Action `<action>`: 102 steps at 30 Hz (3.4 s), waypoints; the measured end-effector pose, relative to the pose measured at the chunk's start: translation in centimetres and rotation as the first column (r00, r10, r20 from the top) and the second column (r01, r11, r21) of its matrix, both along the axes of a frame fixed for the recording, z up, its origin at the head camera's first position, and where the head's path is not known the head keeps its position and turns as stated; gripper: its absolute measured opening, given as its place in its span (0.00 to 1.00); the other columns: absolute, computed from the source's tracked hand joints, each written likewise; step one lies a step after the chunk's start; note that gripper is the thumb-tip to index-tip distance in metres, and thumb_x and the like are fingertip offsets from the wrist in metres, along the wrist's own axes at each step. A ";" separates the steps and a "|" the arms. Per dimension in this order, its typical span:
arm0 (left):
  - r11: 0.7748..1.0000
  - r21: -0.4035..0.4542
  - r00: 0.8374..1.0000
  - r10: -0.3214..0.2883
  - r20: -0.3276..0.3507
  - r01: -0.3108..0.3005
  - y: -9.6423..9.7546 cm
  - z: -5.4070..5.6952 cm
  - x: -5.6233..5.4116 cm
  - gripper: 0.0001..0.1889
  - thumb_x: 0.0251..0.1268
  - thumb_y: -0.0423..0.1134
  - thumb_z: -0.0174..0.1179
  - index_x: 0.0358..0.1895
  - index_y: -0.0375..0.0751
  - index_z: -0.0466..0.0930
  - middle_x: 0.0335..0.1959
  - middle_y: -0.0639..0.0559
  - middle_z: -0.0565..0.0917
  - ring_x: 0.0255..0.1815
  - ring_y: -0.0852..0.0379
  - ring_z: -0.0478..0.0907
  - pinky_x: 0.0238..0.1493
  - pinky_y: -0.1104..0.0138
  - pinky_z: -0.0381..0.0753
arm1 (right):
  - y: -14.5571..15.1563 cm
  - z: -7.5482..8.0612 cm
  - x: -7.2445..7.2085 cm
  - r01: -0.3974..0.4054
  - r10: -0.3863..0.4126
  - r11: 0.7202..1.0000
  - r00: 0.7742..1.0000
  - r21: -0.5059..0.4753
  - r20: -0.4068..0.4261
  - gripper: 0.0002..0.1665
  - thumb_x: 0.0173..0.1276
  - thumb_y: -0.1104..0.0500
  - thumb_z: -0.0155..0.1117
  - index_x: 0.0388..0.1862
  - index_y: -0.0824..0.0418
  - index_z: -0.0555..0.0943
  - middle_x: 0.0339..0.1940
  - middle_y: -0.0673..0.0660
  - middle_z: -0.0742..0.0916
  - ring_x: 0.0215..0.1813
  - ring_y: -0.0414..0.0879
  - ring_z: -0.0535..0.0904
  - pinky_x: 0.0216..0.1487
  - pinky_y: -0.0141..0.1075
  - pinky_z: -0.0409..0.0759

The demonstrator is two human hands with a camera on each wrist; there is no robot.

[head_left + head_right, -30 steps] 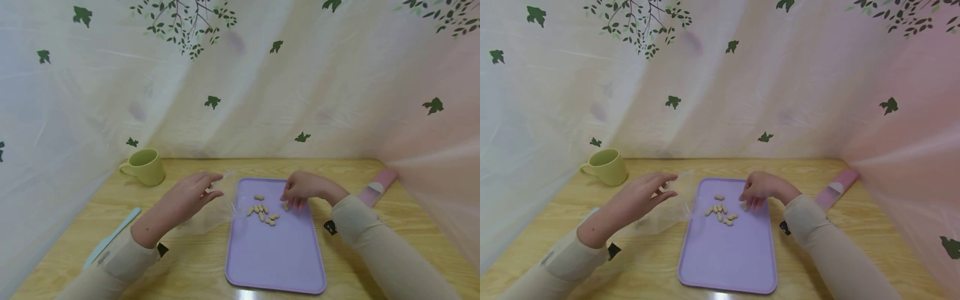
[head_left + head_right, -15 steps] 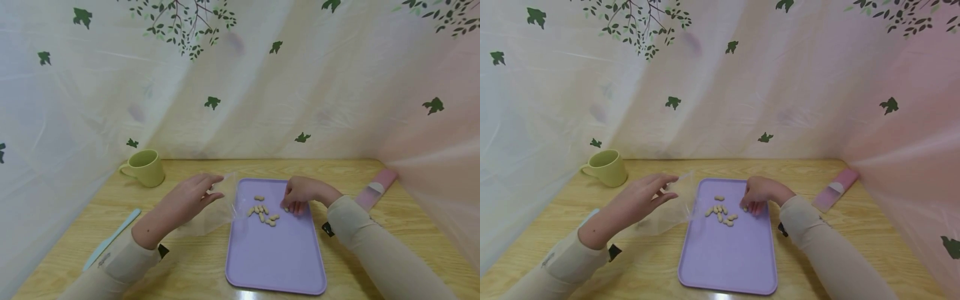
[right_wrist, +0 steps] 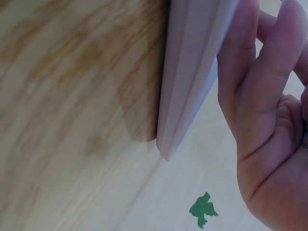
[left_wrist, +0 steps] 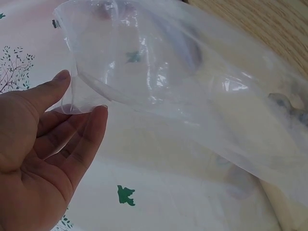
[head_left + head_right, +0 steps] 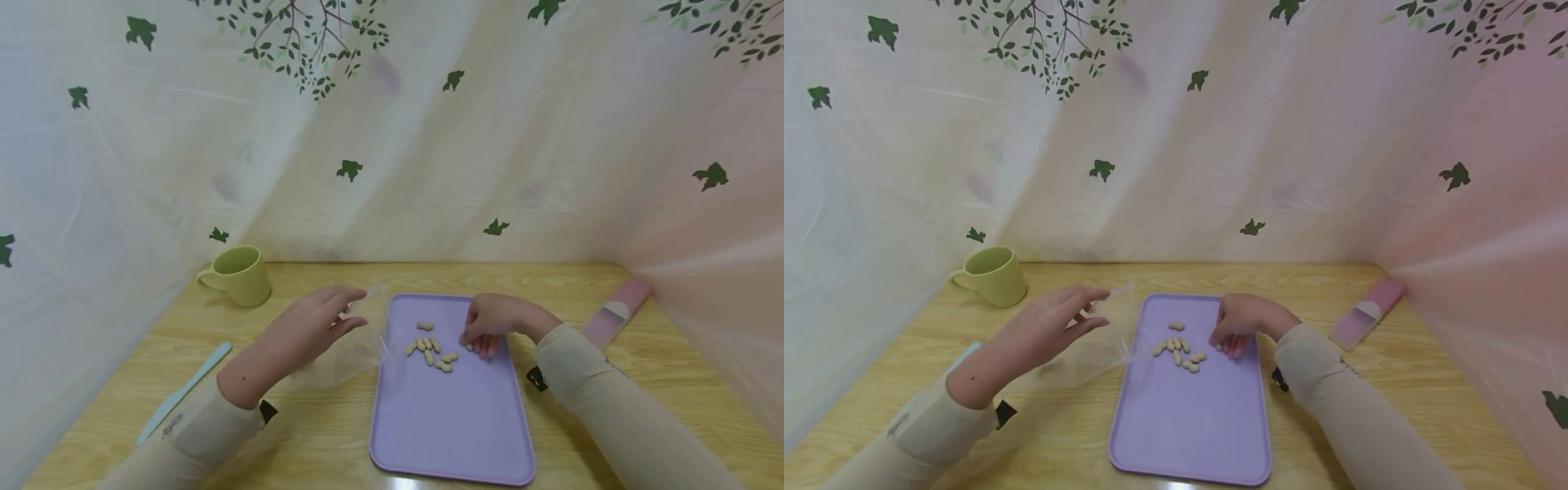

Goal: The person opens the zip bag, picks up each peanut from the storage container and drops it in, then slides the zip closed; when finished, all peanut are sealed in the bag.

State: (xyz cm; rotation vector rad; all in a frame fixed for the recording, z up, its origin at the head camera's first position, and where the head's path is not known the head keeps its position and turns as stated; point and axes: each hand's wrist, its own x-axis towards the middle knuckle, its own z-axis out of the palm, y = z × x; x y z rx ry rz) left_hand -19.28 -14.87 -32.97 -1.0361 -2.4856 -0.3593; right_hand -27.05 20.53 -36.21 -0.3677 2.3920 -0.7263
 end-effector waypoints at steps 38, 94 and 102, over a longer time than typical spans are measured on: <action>1.000 0.002 1.000 0.004 0.014 -0.004 0.3 0.2 -0.3 0.24 0.74 0.46 0.69 0.66 0.37 0.81 0.58 0.43 0.89 0.47 0.53 0.91 0.52 0.58 0.92 | -4.2 5.0 2.1 -0.047 0.013 0.917 0.996 -0.396 -0.088 0.17 0.77 0.47 0.71 0.48 0.60 0.86 0.43 0.62 0.94 0.39 0.56 0.92 0.43 0.46 0.93; 1.000 0.002 1.000 0.010 0.030 -0.010 0.5 0.3 -0.1 0.25 0.74 0.46 0.70 0.67 0.38 0.81 0.56 0.44 0.90 0.47 0.53 0.91 0.51 0.57 0.92 | -5.8 3.3 -1.5 0.096 -0.153 0.905 0.983 -0.414 -0.106 0.22 0.84 0.48 0.61 0.55 0.67 0.85 0.43 0.63 0.93 0.33 0.47 0.91 0.40 0.40 0.93; 1.000 -0.002 1.000 -0.009 0.015 0.009 0.5 0.1 -0.2 0.25 0.74 0.46 0.69 0.67 0.38 0.81 0.57 0.43 0.89 0.48 0.53 0.91 0.52 0.58 0.92 | -5.3 1.9 -2.7 0.048 -0.076 0.965 0.992 -0.258 -0.098 0.24 0.81 0.48 0.64 0.47 0.70 0.89 0.37 0.62 0.94 0.29 0.44 0.89 0.37 0.38 0.92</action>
